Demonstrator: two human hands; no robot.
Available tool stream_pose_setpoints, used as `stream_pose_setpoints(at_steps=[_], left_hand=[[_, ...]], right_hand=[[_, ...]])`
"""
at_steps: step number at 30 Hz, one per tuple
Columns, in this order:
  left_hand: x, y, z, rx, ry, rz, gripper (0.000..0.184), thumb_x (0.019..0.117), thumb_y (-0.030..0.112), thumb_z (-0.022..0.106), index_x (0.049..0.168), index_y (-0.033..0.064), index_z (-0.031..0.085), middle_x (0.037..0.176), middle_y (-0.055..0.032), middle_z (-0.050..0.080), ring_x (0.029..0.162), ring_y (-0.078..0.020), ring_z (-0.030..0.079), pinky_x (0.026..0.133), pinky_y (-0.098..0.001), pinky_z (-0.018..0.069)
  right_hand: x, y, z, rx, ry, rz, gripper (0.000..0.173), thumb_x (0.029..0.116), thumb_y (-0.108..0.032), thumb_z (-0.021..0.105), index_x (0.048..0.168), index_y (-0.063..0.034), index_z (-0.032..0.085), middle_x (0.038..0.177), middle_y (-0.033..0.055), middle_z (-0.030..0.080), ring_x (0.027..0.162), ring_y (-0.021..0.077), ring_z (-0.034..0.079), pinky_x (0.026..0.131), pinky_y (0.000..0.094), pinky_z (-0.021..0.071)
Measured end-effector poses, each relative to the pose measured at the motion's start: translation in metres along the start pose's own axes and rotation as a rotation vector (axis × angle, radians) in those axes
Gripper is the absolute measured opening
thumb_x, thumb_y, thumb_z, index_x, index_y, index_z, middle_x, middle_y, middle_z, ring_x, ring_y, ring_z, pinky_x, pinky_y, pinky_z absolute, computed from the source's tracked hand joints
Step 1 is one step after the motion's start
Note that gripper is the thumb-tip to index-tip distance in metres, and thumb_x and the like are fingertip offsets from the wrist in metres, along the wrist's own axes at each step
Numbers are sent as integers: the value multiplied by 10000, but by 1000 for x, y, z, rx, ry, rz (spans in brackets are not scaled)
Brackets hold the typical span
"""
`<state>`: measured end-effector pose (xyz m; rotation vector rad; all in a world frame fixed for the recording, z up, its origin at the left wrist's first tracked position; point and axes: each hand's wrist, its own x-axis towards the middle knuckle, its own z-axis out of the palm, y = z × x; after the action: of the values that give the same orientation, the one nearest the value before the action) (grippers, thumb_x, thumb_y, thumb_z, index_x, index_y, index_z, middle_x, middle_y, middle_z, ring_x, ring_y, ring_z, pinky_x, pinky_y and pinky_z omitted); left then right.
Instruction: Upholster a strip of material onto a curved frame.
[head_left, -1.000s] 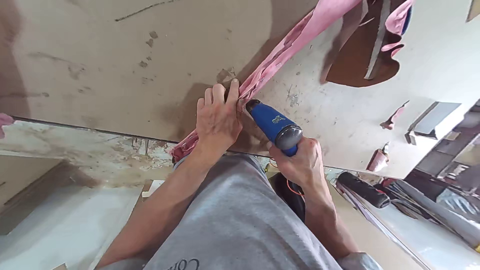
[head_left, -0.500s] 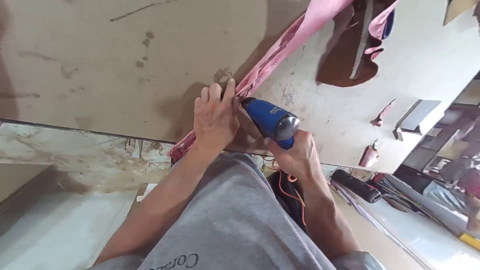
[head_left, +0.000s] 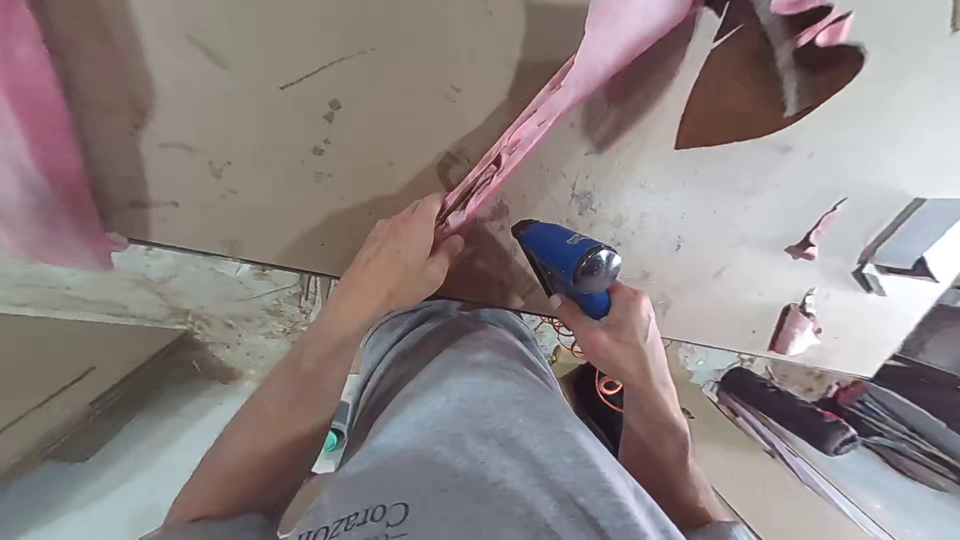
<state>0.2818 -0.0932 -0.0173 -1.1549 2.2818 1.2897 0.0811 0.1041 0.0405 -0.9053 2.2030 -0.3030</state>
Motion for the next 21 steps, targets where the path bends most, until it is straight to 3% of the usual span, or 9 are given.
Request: stream_pose_setpoints(at_steps=[2, 4, 7, 10, 14, 21], left_hand=[[2, 8, 0, 72, 19, -78, 569, 881, 500, 729, 1238, 86, 571, 881, -132, 681, 817, -355, 685, 691, -615, 535], [7, 12, 13, 175, 116, -99, 624, 894, 620, 665, 1106, 36, 602, 770, -160, 655, 749, -407, 676, 628, -617, 512], [14, 19, 28, 230, 148, -129, 611, 1011, 585, 527, 1125, -13, 570, 853, -219, 669, 797, -456, 696, 649, -625, 543], [15, 16, 36, 250, 155, -103, 535, 1053, 509, 460, 1129, -13, 547, 891, -224, 662, 796, -447, 699, 628, -595, 547], [15, 14, 35, 242, 156, -81, 465, 1060, 439, 462, 1131, -14, 542, 913, -216, 658, 783, -433, 697, 614, -573, 549], [14, 18, 33, 211, 82, -100, 332, 988, 234, 613, 1181, -23, 528, 998, -232, 651, 847, -426, 697, 651, -566, 554]], right_hand=[[-3, -3, 1, 20, 4, -29, 349, 887, -484, 666, 1036, -173, 725, 763, -71, 678, 681, 27, 642, 609, 307, 529], [-5, -5, 6, 26, 45, -93, 321, 887, -457, 668, 1007, -166, 729, 743, -76, 676, 666, 8, 638, 593, 280, 525], [-3, -9, 16, 24, 88, -184, 272, 877, -410, 674, 959, -160, 741, 707, -67, 675, 636, 14, 635, 562, 283, 515], [1, -16, 19, 3, 55, -209, 269, 873, -384, 671, 991, -160, 761, 716, -62, 690, 640, 16, 641, 568, 283, 517], [4, -23, 21, -14, 48, -215, 240, 861, -382, 681, 931, -160, 740, 700, -73, 670, 632, 0, 627, 555, 262, 503], [10, -37, 18, -80, 23, -215, 265, 871, -402, 672, 927, -151, 736, 700, -56, 668, 638, 16, 632, 560, 278, 508]])
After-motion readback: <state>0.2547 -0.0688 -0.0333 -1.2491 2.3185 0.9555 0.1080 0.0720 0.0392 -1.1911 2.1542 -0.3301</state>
